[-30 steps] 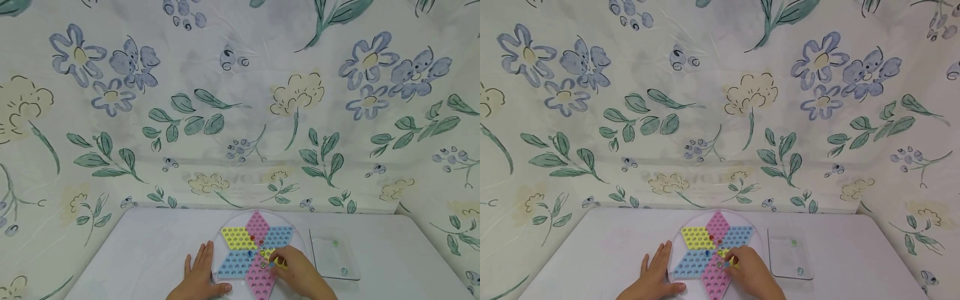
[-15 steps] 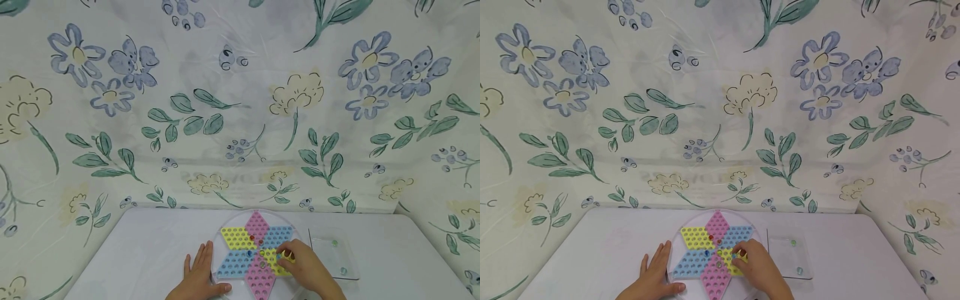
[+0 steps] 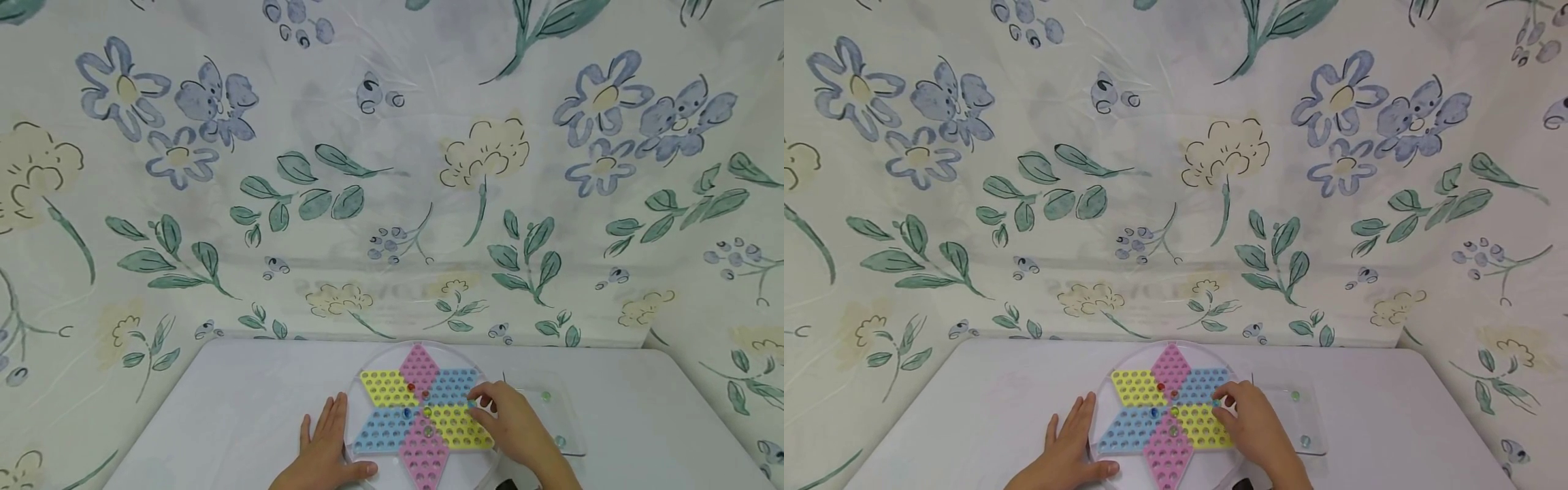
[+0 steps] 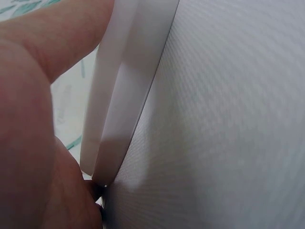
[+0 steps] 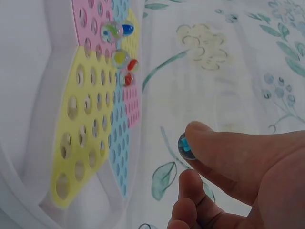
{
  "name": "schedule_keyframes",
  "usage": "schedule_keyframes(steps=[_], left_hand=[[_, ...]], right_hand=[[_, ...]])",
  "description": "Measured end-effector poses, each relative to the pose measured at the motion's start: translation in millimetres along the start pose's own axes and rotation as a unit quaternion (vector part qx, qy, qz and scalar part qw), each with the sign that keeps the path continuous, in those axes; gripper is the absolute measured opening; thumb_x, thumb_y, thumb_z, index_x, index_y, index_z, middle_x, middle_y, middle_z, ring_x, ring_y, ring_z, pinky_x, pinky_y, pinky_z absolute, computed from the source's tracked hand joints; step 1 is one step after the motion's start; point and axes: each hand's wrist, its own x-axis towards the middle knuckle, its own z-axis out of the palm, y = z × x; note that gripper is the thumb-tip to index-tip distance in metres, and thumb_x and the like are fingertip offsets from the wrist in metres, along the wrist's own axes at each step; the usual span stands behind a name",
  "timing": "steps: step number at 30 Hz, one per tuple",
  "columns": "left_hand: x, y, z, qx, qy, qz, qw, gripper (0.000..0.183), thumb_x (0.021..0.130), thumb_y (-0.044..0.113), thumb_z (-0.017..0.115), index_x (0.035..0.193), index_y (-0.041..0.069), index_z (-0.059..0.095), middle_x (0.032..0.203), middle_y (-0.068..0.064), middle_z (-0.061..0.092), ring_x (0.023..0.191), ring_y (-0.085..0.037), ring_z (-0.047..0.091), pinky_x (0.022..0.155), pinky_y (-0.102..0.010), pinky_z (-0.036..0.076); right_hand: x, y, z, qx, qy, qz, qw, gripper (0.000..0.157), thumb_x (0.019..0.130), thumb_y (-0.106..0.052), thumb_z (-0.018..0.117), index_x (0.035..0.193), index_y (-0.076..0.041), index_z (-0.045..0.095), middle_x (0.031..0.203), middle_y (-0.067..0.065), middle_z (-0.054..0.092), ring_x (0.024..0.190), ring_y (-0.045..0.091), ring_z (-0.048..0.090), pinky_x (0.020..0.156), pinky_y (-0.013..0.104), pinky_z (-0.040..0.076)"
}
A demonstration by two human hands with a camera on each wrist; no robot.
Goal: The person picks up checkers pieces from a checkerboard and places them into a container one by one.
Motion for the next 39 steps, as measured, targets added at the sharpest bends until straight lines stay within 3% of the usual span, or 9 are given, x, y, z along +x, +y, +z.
schedule_keyframes(steps=[12, 23, 39], left_hand=[[0.1, -2.4, 1.1, 0.011, 0.008, 0.019, 0.9997, 0.132, 0.072, 0.060, 0.082, 0.155, -0.013, 0.009, 0.163, -0.032, 0.011, 0.150, -0.049, 0.004, 0.112, -0.069, -0.011], [0.3, -1.1, 0.7, 0.005, 0.008, 0.019, 0.9998, 0.133, 0.072, 0.062, 0.081, 0.155, -0.012, 0.008, 0.163, -0.031, 0.010, 0.151, -0.048, 0.002, 0.112, -0.069, -0.011], [-1.5, -1.1, 1.2, 0.011, 0.011, 0.024, 0.9996, 0.132, 0.073, 0.061, 0.081, 0.155, -0.013, 0.009, 0.163, -0.032, 0.010, 0.150, -0.048, 0.003, 0.112, -0.069, -0.011]], right_hand=[[-0.1, 2.6, -8.4, -0.037, 0.065, 0.006, 0.997, 0.013, 0.093, -0.012, 0.072, 0.106, -0.010, 0.070, 0.088, -0.002, 0.057, 0.082, 0.015, 0.051, 0.073, 0.036, 0.050], [3.0, 9.3, -15.0, -0.049, 0.075, 0.029, 0.996, 0.019, 0.096, -0.012, 0.067, 0.113, -0.004, 0.068, 0.093, 0.003, 0.058, 0.085, 0.018, 0.054, 0.074, 0.038, 0.051], [3.9, 24.1, -16.8, -0.058, 0.119, 0.012, 0.991, 0.020, 0.096, -0.008, 0.066, 0.113, 0.001, 0.068, 0.094, 0.007, 0.060, 0.083, 0.020, 0.055, 0.073, 0.039, 0.050]])
